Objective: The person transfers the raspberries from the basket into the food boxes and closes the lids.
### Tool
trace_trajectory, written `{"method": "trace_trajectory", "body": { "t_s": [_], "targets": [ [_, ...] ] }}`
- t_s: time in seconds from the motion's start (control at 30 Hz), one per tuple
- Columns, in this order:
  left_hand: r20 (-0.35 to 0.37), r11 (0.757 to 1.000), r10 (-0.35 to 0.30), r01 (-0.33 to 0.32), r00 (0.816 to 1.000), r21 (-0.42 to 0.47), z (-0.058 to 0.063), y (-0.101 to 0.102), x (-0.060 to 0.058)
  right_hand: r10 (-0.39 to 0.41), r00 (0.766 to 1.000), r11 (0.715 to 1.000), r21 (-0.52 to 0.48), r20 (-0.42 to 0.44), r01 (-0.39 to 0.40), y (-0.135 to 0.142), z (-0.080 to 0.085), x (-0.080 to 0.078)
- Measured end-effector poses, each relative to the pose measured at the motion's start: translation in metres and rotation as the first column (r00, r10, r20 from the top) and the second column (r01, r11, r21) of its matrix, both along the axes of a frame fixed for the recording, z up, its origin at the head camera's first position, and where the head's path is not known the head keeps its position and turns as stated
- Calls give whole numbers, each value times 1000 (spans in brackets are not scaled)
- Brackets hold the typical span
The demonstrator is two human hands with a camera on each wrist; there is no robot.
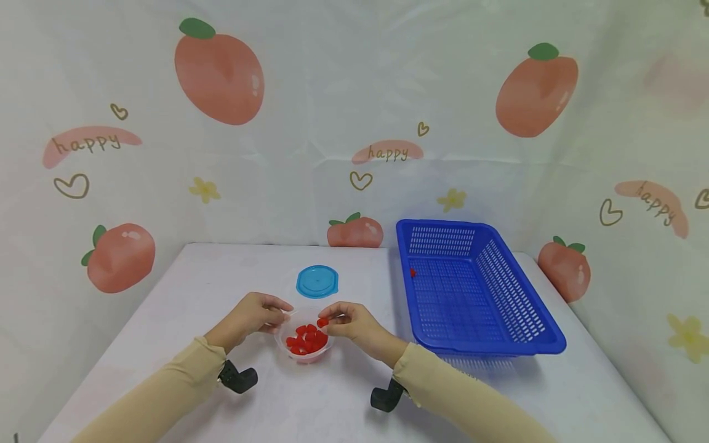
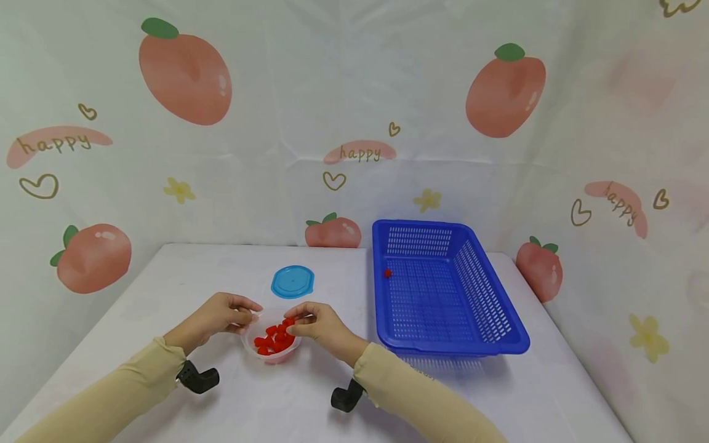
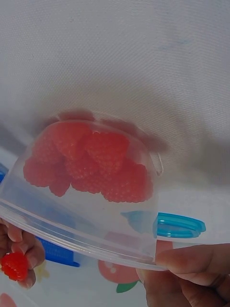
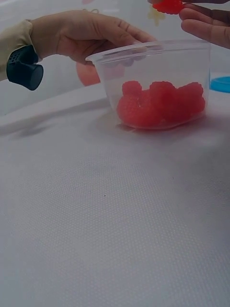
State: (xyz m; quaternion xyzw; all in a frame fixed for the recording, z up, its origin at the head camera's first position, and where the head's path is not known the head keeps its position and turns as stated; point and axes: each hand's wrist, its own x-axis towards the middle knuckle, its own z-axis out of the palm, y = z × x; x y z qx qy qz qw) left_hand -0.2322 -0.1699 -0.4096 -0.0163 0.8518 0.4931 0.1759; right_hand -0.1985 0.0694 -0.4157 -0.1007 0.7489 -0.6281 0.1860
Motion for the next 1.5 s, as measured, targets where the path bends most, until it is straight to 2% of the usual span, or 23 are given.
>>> {"method": "trace_trajectory", "body": {
  "t_s": [0.5, 0.8, 0.97, 1.1, 1.27, 1.5],
  "targets": [
    [-25, 999, -41, 42, 999, 28, 3, -2, 3, 17, 1000, 999, -28, 3, -17, 1, -3, -1],
    [-23, 999, -31, 31, 999, 12, 4, -1, 4, 22, 1000, 1000, -19, 0, -22, 2, 0, 0],
    [-17, 1000, -25, 25, 1000, 6, 6, 0, 4, 33, 999, 999, -15, -36, -34, 9, 5, 3],
    [-19, 1000, -25, 25, 1000, 4, 6, 0, 4, 35, 997, 999, -32, -66, -37, 18, 18, 8],
    [-26, 1000, -29, 29, 999, -2, 5, -1, 4, 34, 995, 996, -75, -98, -42, 37, 48, 13],
    [-15, 1000, -7, 7, 1000, -9, 1, -1, 2, -27, 986, 992, -124, -166, 6, 72, 88, 5]
  ]
}}
